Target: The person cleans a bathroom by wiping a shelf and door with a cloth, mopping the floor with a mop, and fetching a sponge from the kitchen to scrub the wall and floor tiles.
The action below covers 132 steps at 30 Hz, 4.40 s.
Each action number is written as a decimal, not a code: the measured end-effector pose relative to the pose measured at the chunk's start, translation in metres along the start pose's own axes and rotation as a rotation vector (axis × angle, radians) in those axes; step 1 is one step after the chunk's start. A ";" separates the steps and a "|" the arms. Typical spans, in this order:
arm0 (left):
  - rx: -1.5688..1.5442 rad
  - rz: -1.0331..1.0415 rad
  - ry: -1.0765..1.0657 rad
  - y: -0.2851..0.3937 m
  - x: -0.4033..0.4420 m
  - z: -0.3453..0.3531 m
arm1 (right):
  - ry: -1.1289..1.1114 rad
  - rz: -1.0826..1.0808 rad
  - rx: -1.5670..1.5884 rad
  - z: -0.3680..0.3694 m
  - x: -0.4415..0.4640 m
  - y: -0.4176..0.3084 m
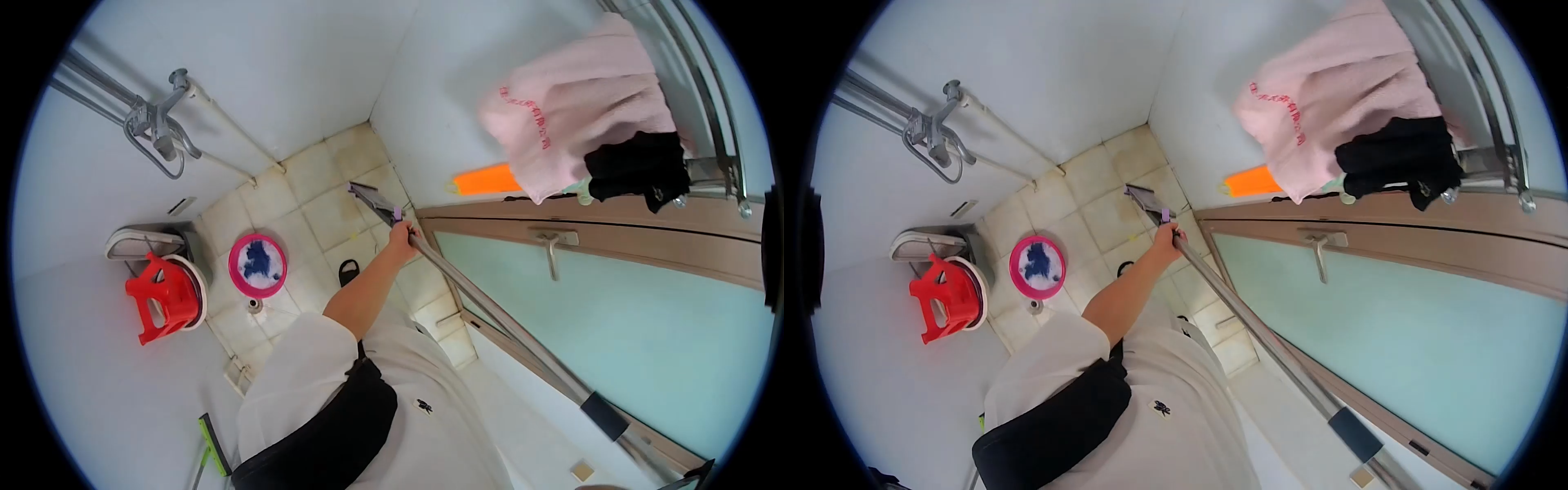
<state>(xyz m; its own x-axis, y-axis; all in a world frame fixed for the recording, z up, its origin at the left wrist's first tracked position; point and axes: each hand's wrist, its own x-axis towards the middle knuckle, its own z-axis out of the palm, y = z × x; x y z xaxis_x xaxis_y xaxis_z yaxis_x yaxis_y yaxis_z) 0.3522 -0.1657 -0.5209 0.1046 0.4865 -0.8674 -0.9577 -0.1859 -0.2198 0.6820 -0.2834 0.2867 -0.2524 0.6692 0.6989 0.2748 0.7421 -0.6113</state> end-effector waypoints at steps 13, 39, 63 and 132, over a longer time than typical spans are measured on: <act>-0.126 0.072 -0.002 0.026 -0.068 0.013 | -0.553 0.129 -0.531 0.184 -0.066 0.217; -0.361 0.531 -0.093 0.063 -0.295 -0.114 | -0.064 0.564 -0.646 0.283 -0.242 0.551; -0.113 0.009 -0.037 0.178 -0.234 -0.091 | -0.291 0.344 -0.895 0.271 -0.415 0.242; 1.733 -1.114 -0.313 -1.080 0.311 0.469 | 0.981 0.605 -0.118 -0.419 0.039 1.036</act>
<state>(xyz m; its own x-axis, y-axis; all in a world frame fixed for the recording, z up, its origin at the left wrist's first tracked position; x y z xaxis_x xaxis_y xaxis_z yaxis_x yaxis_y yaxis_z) 1.2928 0.5871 -0.3440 0.8237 -0.0703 -0.5627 0.2407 0.9418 0.2348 1.3459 0.4963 -0.1635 0.7641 0.5583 0.3231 0.2025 0.2680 -0.9419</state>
